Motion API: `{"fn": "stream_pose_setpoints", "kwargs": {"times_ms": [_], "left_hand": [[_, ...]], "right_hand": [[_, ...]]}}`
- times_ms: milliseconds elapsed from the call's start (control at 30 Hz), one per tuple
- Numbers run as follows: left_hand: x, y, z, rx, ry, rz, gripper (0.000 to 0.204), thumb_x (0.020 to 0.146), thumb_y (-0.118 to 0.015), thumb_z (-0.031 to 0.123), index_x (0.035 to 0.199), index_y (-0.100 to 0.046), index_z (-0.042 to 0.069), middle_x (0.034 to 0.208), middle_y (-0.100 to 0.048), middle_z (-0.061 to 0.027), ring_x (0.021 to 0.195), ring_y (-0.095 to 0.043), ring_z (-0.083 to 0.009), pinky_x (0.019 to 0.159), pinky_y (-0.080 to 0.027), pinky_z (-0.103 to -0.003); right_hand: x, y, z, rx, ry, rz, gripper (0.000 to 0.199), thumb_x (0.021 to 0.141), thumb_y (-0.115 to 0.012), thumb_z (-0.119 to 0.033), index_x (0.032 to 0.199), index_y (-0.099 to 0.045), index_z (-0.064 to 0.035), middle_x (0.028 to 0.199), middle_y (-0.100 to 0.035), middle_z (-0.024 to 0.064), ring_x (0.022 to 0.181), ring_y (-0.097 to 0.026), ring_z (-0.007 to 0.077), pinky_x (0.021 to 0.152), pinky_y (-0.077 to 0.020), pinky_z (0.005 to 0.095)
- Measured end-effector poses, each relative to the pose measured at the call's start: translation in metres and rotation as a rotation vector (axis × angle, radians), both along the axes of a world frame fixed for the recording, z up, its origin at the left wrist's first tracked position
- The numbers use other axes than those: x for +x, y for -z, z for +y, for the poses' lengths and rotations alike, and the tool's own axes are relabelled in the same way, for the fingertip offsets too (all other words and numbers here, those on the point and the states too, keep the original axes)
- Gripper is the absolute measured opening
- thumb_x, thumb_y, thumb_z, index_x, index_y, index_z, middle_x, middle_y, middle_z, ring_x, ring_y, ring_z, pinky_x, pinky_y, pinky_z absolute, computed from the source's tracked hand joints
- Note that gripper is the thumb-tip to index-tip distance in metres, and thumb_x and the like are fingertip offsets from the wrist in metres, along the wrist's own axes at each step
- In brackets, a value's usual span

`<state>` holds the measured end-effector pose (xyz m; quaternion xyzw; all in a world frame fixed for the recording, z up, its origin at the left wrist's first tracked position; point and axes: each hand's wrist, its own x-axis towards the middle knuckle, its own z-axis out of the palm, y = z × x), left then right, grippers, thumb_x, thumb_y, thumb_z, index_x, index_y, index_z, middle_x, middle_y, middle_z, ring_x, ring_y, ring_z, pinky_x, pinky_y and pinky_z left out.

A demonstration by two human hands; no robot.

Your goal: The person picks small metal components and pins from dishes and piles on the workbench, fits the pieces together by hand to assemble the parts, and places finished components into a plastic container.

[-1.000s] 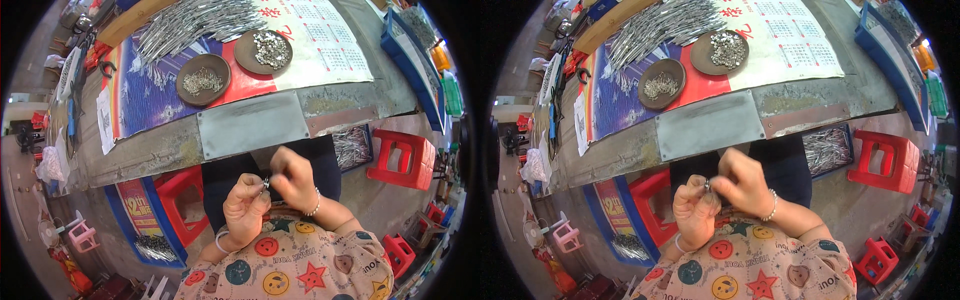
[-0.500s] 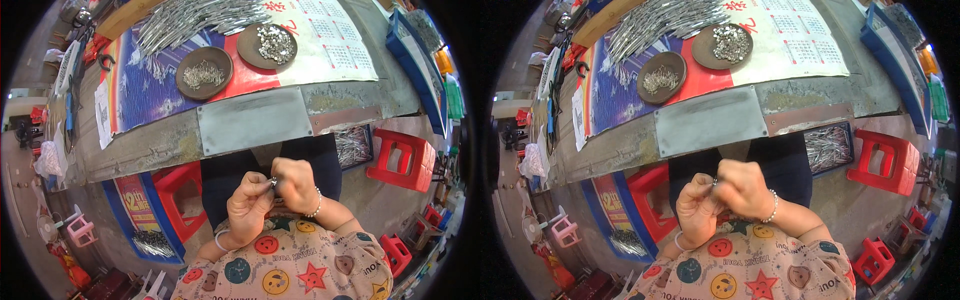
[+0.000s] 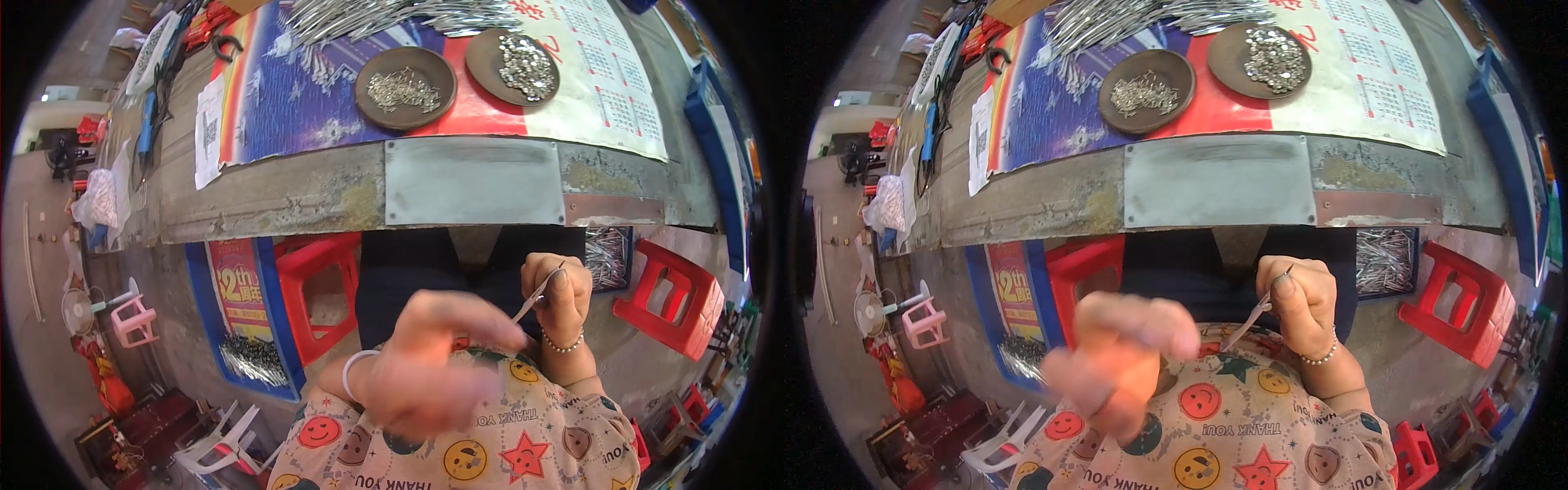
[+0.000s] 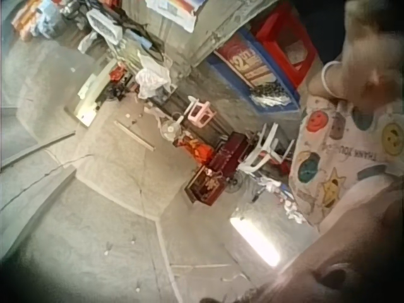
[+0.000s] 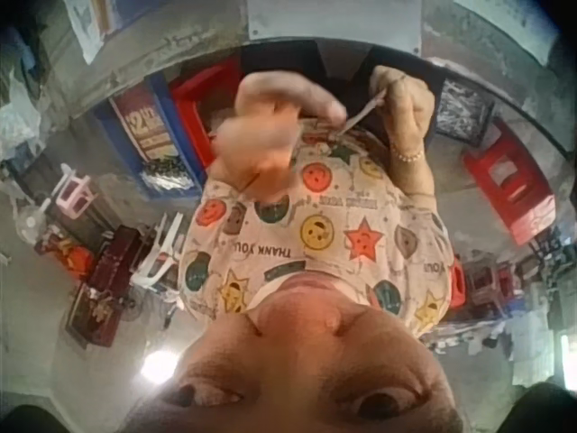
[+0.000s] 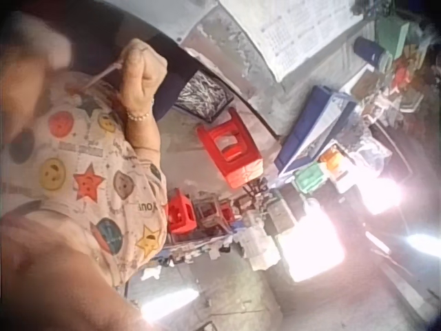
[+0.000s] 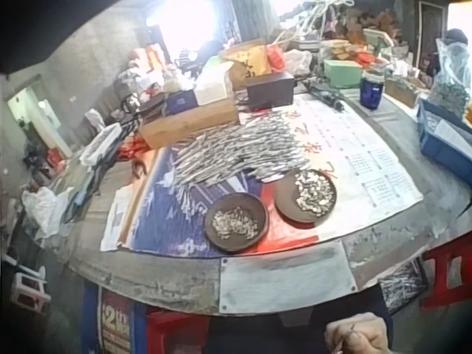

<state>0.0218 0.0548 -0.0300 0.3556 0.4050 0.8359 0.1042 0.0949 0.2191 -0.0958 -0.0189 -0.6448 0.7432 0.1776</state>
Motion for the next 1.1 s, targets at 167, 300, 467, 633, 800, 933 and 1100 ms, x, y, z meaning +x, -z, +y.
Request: {"fn": "stream_pose_setpoints", "kwargs": {"times_ms": [167, 300, 467, 633, 800, 933, 1100], "left_hand": [[0.022, -0.071, 0.038, 0.315, -0.185, -0.268, 0.023, 0.082, -0.073, 0.025, 0.104, -0.067, 0.032, 0.101, -0.055, -0.0103, 0.080, -0.060, -0.0171, 0.075, -0.049, -0.025], [0.026, -0.079, 0.033, 0.230, -0.188, -0.404, 0.004, 0.088, -0.059, 0.017, 0.089, -0.062, 0.014, 0.090, -0.059, -0.0144, 0.073, -0.060, -0.0238, 0.068, -0.050, -0.033], [0.029, -0.073, 0.026, 0.131, -0.152, -0.532, 0.024, 0.095, -0.045, 0.009, 0.076, -0.056, -0.003, 0.082, -0.061, -0.0187, 0.067, -0.060, -0.0304, 0.063, -0.050, -0.042], [0.010, -0.056, 0.014, 0.067, 0.026, -0.486, 0.014, 0.095, -0.047, 0.012, 0.087, -0.052, 0.001, 0.094, -0.056, -0.0196, 0.074, -0.059, -0.0300, 0.066, -0.050, -0.041], [-0.017, -0.038, -0.001, 0.031, 0.229, -0.442, 0.010, 0.096, -0.049, 0.015, 0.098, -0.048, 0.006, 0.106, -0.051, -0.0204, 0.081, -0.059, -0.0296, 0.070, -0.049, -0.040], [-0.044, -0.023, 0.011, 0.033, 0.370, -0.405, 0.014, 0.097, -0.050, 0.018, 0.107, -0.044, 0.009, 0.116, -0.047, -0.0211, 0.087, -0.059, -0.0292, 0.073, -0.049, -0.039], [-0.032, -0.017, 0.025, -0.109, 0.523, -0.756, 0.018, 0.094, -0.052, 0.009, 0.109, -0.046, 0.001, 0.109, -0.051, -0.0228, 0.082, -0.059, -0.0242, 0.071, -0.049, -0.032]], "right_hand": [[-0.005, 0.003, -0.009, 0.063, -0.031, -0.020, 0.044, 0.097, -0.046, -0.023, 0.059, -0.040, -0.0014, 0.052, -0.041, 0.0073, 0.044, -0.039, 0.0171, 0.042, -0.0301, 0.0289], [-0.007, 0.005, -0.010, 0.120, -0.023, 0.000, 0.042, 0.096, -0.047, -0.021, 0.060, -0.039, -0.0015, 0.052, -0.040, 0.0064, 0.044, -0.041, 0.0183, 0.043, -0.0313, 0.0294], [-0.010, 0.010, -0.009, 0.125, -0.045, -0.031, 0.041, 0.096, -0.047, -0.020, 0.060, -0.039, -0.0019, 0.052, -0.039, 0.0065, 0.045, -0.041, 0.0192, 0.043, -0.0320, 0.0299], [-0.012, 0.012, -0.007, 0.127, -0.065, -0.030, 0.040, 0.096, -0.047, -0.018, 0.061, -0.039, -0.0015, 0.054, -0.040, 0.0076, 0.046, -0.041, 0.0200, 0.044, -0.0320, 0.0305], [-0.013, 0.010, -0.005, 0.109, -0.090, -0.055, 0.034, 0.094, -0.048, -0.014, 0.065, -0.041, 0.0015, 0.059, -0.043, 0.0100, 0.049, -0.042, 0.0215, 0.046, -0.0339, 0.0309], [-0.025, 0.007, -0.008, 0.277, -0.095, -0.042, 0.028, 0.093, -0.050, -0.010, 0.068, -0.046, 0.0023, 0.061, -0.045, 0.0110, 0.050, -0.043, 0.0233, 0.048, -0.0348, 0.0321], [-0.005, 0.035, -0.010, 0.145, -0.115, -0.089, 0.025, 0.092, -0.051, -0.010, 0.071, -0.048, 0.0022, 0.064, -0.047, 0.0129, 0.051, -0.046, 0.0275, 0.048, -0.0355, 0.0342]]}}
